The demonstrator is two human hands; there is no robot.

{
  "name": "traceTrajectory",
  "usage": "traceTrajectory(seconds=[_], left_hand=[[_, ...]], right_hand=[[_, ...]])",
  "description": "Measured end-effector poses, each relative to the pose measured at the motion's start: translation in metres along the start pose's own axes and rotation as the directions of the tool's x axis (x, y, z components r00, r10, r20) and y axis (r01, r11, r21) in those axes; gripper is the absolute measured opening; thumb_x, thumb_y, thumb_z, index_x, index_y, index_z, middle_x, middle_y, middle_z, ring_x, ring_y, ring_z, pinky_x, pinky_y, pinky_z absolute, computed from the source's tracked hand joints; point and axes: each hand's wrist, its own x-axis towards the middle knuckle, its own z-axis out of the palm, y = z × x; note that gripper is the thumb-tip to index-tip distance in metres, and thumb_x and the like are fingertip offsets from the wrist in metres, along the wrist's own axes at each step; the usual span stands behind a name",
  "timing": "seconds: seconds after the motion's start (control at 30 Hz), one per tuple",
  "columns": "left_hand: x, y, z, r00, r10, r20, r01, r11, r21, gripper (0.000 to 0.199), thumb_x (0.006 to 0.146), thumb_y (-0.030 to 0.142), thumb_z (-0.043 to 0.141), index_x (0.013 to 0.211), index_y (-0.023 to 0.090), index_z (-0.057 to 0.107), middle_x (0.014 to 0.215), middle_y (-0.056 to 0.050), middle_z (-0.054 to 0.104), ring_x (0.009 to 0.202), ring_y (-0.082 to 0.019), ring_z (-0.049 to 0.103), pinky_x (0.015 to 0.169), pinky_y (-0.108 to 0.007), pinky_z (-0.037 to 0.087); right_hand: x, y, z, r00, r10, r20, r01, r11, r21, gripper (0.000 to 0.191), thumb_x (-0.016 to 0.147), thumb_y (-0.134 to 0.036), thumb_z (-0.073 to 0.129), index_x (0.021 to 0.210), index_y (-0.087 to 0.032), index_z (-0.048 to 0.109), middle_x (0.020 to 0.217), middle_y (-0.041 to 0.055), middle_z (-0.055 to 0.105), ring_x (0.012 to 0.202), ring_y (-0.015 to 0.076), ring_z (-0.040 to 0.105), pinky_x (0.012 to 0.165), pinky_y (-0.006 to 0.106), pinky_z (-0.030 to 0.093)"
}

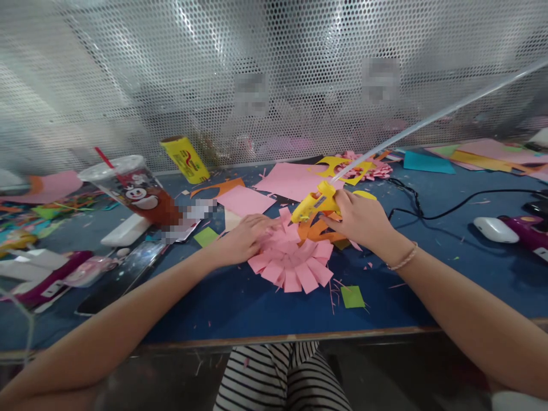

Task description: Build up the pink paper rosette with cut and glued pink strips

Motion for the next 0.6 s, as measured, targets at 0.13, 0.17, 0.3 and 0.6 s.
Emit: traceTrajectory(seconds=[0.13,0.17,0.3,0.6], left_hand=[[-0.004,-0.011,-0.007,0.996,-0.047,-0.078,0.039,0.994,-0.102,0.064,0.07,0.002,0.039,0.13,0.022,0.034,0.118,-0.007,0.055,0.113,-0.019,0.047,0.099,-0.043,0.037],[-0.006,-0.016,-0.008,0.991,-0.066,-0.118,0.052,0.991,-0.123,0.065,0.068,0.0,0.038,0.13,0.021,0.034,0.12,-0.008,0.053,0.115,-0.018,0.046,0.099,-0.042,0.037],[-0.012,-0.037,-0.009,0.983,-0.117,-0.14,0.091,0.98,-0.175,0.066,0.065,-0.003,0.035,0.127,0.02,0.038,0.13,-0.008,0.046,0.122,-0.016,0.043,0.101,-0.037,0.038],[-0.01,-0.04,0.008,0.996,0.002,-0.094,-0.02,0.982,-0.19,0.066,0.069,0.0,0.05,0.13,0.023,0.038,0.136,-0.012,0.038,0.13,-0.021,0.032,0.103,-0.044,0.034]], right_hand=[[0.0,0.002,0.0,1.0,0.02,-0.016,-0.019,1.0,0.002,0.052,0.08,-0.059,0.034,0.093,-0.012,0.053,0.079,0.011,0.062,0.068,0.0207,0.057,0.049,0.026,0.026],[0.0,0.002,0.001,0.999,0.024,-0.024,-0.024,1.0,0.006,0.053,0.08,-0.059,0.034,0.094,-0.012,0.053,0.079,0.011,0.062,0.069,0.0209,0.057,0.05,0.026,0.027],[0.0,0.004,0.004,0.997,0.044,-0.057,-0.042,0.999,0.026,0.056,0.079,-0.06,0.037,0.102,-0.011,0.052,0.08,0.0114,0.062,0.071,0.0223,0.059,0.051,0.026,0.031],[0.001,0.006,0.011,0.993,0.101,-0.067,-0.096,0.992,0.076,0.06,0.076,-0.059,0.044,0.108,-0.009,0.05,0.093,0.0152,0.064,0.076,0.0256,0.061,0.055,0.029,0.038]])
